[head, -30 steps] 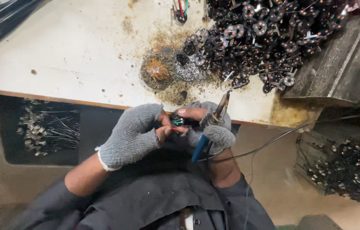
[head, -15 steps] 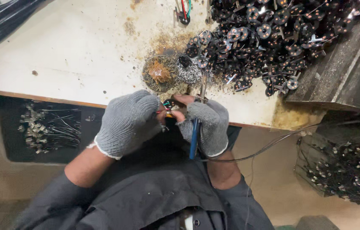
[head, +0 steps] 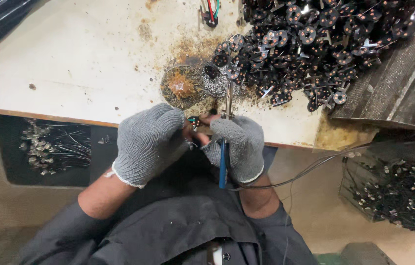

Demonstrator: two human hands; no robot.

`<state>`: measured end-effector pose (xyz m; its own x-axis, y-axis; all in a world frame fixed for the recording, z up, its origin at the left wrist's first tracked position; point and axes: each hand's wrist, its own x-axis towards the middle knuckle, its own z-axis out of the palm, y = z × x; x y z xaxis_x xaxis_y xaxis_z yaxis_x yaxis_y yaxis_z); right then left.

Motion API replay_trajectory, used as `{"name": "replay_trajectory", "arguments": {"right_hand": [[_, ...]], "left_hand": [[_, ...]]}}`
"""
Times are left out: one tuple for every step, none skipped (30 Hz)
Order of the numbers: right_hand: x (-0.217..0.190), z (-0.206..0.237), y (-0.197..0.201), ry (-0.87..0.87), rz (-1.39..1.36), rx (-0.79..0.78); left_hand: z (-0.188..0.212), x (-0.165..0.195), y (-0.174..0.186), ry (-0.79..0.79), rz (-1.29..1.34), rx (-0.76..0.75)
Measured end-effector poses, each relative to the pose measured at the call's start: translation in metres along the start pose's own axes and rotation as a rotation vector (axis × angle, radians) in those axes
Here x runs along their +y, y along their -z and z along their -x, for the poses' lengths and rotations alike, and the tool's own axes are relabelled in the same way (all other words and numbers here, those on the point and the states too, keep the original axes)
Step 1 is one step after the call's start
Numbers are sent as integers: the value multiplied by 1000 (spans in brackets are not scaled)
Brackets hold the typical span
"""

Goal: The person solders colored wires onto small black electrical plug components at a workbench. They hold a component in one gloved hand, position a stripped wire end against its terminal, and apply a soldering iron to join them, placing finished pieces aside and repeating the process on successive components.

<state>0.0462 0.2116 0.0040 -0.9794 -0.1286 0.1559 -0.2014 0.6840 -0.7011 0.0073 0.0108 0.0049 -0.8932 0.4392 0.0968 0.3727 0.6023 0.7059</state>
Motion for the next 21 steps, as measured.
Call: {"name": "replay_trajectory", "arguments": {"right_hand": [[0,0,0,13,15,5],[1,-1,-1,25,29,10],[0,-1,-1,37,44,15],[0,-1,-2,36,48,14],[0,-1,-2,34,52,13],[0,-1,-2,31,56,11],[0,-1,-2,37,64,10],[0,-1,-2,43,71,8],[0,-1,-2,50,79,5],[1,0,-2,53,97,3],[2,0,-2,56,114,1],[2,0,-2,58,133,-1],[3,1,-2,63,73,0],[4,1,-2,67,15,1],[4,2,-2,71,-43,3],[4,2,-3,76,-44,18],[3,2,-3,81,-46,33],[2,1,-4,86,-48,47],[2,1,-4,100,-32,56],[1,0,-4,115,-18,64],[0,-1,-4,131,-2,73]], "left_hand": [[0,1,0,6,-2,-7],[0,2,1,12,-3,-14],[0,3,1,18,-5,-22],[0,4,1,17,-7,-12],[0,4,0,16,-9,-3],[0,5,0,14,-11,5],[0,5,0,15,-24,5],[0,5,-1,17,-37,6],[0,6,-1,19,-51,7],[0,6,-2,18,-39,10],[1,6,-2,17,-26,13],[1,6,-2,15,-13,14],[1,6,-3,16,-13,22],[1,6,-3,16,-12,30],[1,7,-4,14,-11,39],[1,7,-5,14,-38,40],[1,8,-6,13,-66,43],[1,8,-6,13,-94,46],[2,8,-6,7,-84,43],[2,8,-6,1,-75,41],[2,7,-5,-5,-67,40]]}}
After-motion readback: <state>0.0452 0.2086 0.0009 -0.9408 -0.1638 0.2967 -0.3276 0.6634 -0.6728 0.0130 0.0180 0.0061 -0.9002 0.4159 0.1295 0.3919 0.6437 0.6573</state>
